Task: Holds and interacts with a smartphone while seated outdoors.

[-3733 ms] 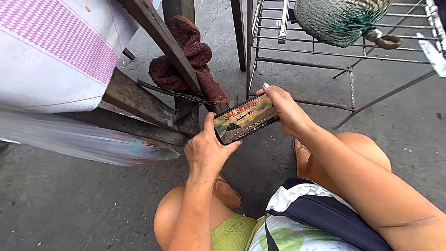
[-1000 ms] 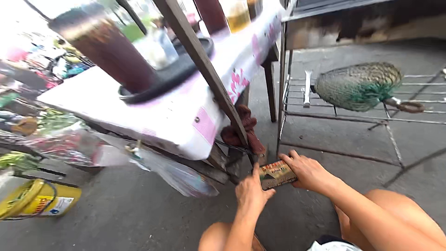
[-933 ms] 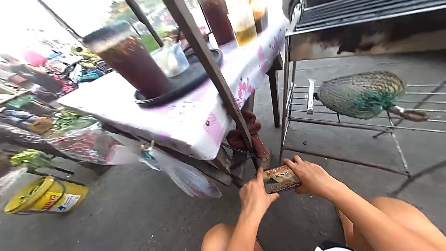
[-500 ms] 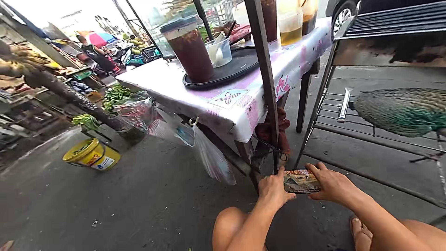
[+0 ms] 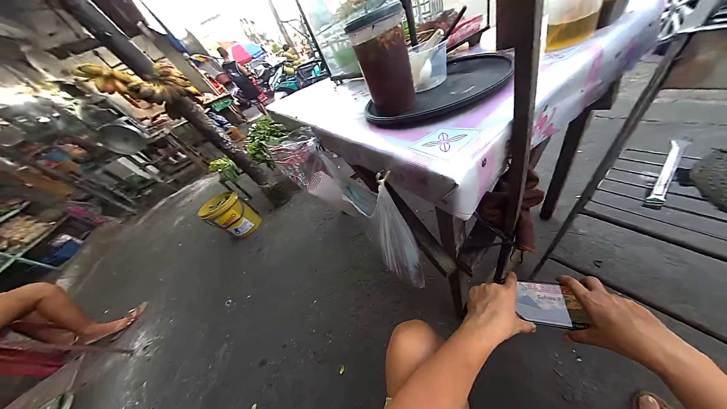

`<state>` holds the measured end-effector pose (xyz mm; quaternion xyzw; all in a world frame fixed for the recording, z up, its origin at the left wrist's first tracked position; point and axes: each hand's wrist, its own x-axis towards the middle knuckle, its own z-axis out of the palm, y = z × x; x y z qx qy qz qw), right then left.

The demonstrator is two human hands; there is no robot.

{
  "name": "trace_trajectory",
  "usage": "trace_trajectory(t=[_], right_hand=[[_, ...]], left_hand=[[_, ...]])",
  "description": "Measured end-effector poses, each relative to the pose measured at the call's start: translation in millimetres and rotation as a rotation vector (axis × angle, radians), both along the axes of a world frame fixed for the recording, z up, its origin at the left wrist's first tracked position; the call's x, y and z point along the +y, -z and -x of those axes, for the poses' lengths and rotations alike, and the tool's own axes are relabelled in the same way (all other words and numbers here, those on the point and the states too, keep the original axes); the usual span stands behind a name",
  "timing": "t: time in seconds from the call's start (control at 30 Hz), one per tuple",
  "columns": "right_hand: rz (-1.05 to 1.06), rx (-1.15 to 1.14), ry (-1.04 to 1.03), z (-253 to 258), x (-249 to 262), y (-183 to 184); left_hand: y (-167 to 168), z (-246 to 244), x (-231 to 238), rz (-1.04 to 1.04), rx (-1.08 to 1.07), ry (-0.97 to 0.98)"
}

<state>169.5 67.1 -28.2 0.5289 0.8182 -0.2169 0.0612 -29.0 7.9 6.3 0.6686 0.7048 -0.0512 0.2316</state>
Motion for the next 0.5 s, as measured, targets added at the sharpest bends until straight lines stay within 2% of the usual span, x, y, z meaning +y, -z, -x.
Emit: trace_trajectory(t=[0.5], right_hand=[[-0.014, -0.011, 0.004, -2.0, 2.3, -1.4]], left_hand=[[0.8, -3.7, 3.9, -0.013, 0.01, -0.004]])
